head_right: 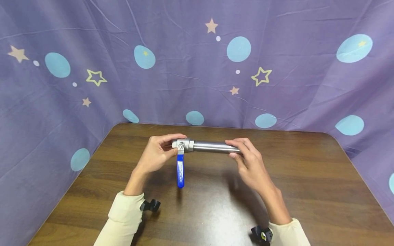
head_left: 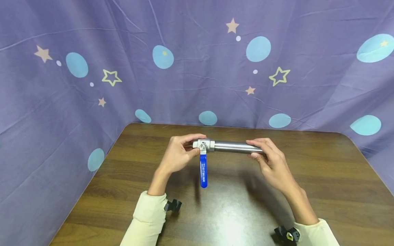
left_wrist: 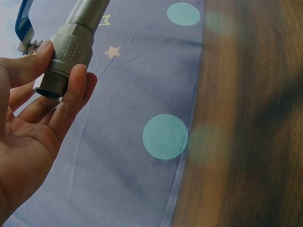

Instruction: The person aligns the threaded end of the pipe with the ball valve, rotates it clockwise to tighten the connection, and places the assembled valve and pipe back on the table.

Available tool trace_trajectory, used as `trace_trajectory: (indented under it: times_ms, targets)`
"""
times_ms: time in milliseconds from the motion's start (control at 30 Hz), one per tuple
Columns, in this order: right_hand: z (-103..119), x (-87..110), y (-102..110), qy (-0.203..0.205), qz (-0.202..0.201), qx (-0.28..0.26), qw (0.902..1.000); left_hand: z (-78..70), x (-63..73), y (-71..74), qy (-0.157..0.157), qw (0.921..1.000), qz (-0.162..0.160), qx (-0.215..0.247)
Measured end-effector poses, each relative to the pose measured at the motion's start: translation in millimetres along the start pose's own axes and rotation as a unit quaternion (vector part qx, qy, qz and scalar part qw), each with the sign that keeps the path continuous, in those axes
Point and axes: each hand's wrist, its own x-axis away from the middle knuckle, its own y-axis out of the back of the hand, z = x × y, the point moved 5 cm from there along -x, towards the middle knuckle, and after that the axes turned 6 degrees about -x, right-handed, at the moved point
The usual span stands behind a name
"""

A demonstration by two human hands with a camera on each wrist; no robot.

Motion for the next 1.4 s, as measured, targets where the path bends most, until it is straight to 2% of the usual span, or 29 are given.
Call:
trace_trajectory:
  times_ms: [300, 600, 800, 867, 1067, 1333, 1400]
  targets:
    - [0.7, -0.2, -1.6, -0.007, 0.002, -0.026, 0.9996, 0.4, -0.2, 0.1, 0.004, 1.0, 0.001, -0.001]
    - [2.9, -1.4, -0.1, 0.007, 0.0, 0.005, 1.0, 0.2, 0.2, 0.5, 0.006, 1.0, 0.002, 0.0]
    - [1.9, 0.5, -2.2, -0.013, 0.029, -0.021, 0.9993, 0.0, 0.1, 1.3, 0.003, 1.0, 0.003, -0.001]
    - [2.5, 0.8, -2.9, -0.004, 0.035, -0.012, 0.9993, -0.1, -0.1, 1.5, 0.002, 1.0, 0.003, -0.004]
    - [3.0, 0.2, -2.5, 0.027, 0.016, 0.023, 0.9992, 0.0, -0.9, 1.5, -0.002, 1.0, 0.001, -0.007]
    - [-0.4, 0.7, -0.6, -0.001, 0.004, 0.011, 0.9999, -0.3, -0.6, 1.0, -0.005, 1.0, 0.001, -0.003]
    - [-0.7, 0.9, -0.4, 0.003, 0.001, 0.01, 0.9999, -0.4, -0.4, 0.8, -0.004, 1.0, 0.001, -0.003]
